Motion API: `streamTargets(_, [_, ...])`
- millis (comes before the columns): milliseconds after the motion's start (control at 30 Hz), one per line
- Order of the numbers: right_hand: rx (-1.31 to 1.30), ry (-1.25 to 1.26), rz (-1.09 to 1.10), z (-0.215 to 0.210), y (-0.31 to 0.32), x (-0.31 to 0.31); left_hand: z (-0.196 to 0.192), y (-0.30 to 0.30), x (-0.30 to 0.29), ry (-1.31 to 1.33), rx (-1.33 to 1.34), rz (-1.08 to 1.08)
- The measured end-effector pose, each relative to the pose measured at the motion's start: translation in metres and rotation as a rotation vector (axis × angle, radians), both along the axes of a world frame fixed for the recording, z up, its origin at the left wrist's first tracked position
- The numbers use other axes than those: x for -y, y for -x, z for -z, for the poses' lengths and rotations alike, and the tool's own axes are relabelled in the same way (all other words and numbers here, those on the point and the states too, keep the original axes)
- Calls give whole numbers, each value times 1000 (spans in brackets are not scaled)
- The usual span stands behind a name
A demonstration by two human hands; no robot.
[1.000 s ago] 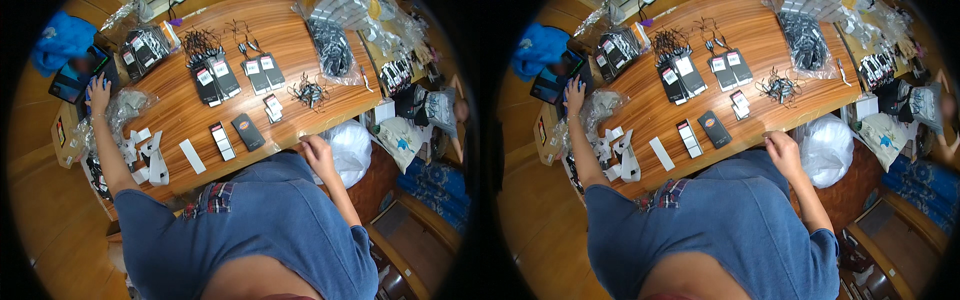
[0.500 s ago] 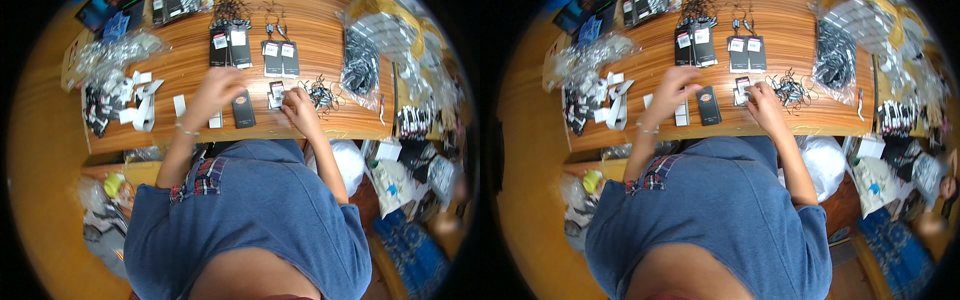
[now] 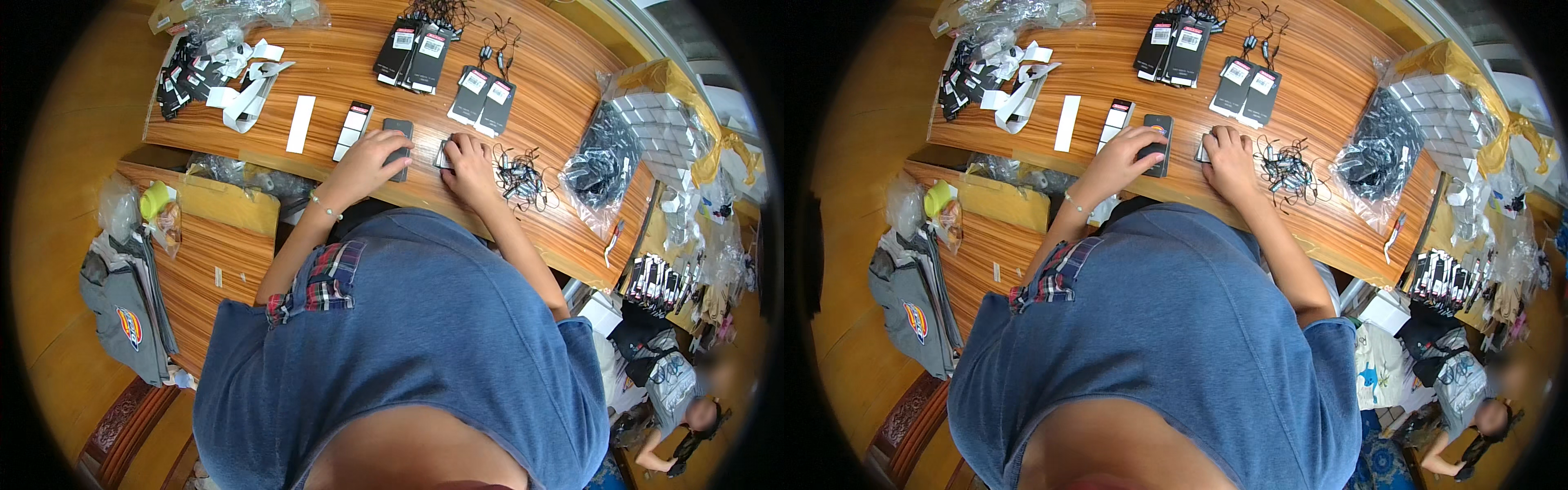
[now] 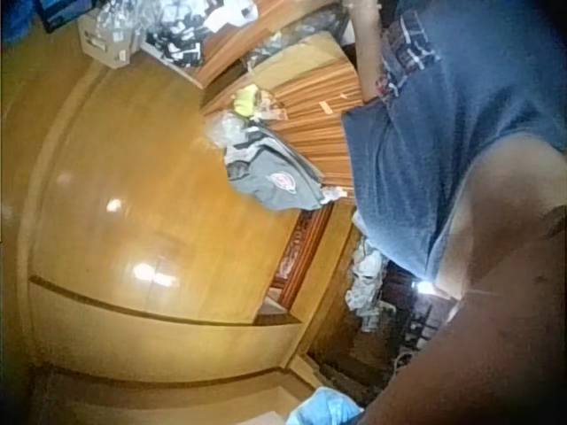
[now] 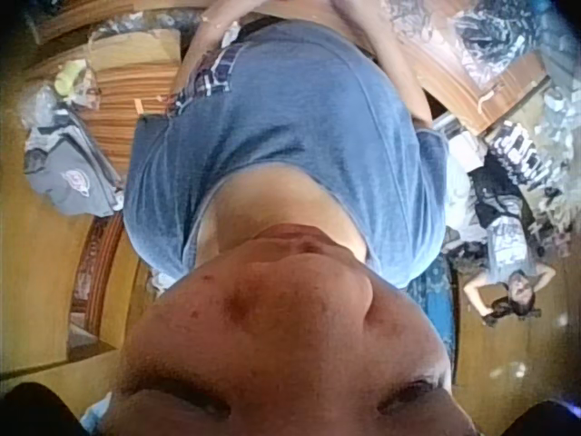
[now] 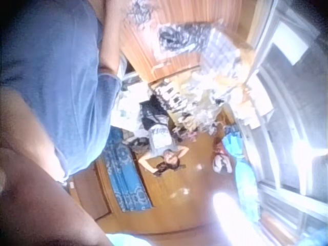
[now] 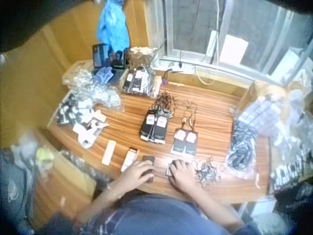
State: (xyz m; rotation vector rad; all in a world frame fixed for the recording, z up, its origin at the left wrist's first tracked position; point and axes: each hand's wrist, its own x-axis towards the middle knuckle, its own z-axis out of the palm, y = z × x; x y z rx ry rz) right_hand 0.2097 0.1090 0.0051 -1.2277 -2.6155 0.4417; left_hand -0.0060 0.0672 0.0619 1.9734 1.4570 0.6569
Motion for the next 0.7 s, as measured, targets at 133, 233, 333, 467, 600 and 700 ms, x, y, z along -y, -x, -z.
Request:
streamTargets(133, [8, -6, 16, 6, 2, 0, -1, 2, 1, 70, 7, -8])
streamTargets(233, [35, 78, 9, 4, 4, 0, -3, 6, -6, 118, 6, 35])
streamTargets(333, [-59, 44, 40, 6, 7, 3, 2, 13, -13, 132, 15, 72])
streamTargets(467, [-23, 136, 143, 12, 14, 7, 6, 21, -17, 152, 34, 119])
streamTargets(600, [-20, 182, 215, 7, 18, 5, 8, 26, -20, 144, 44, 199])
streamTargets(700, [-61, 180, 254, 13, 21, 7, 16, 26, -24, 127, 75, 247])
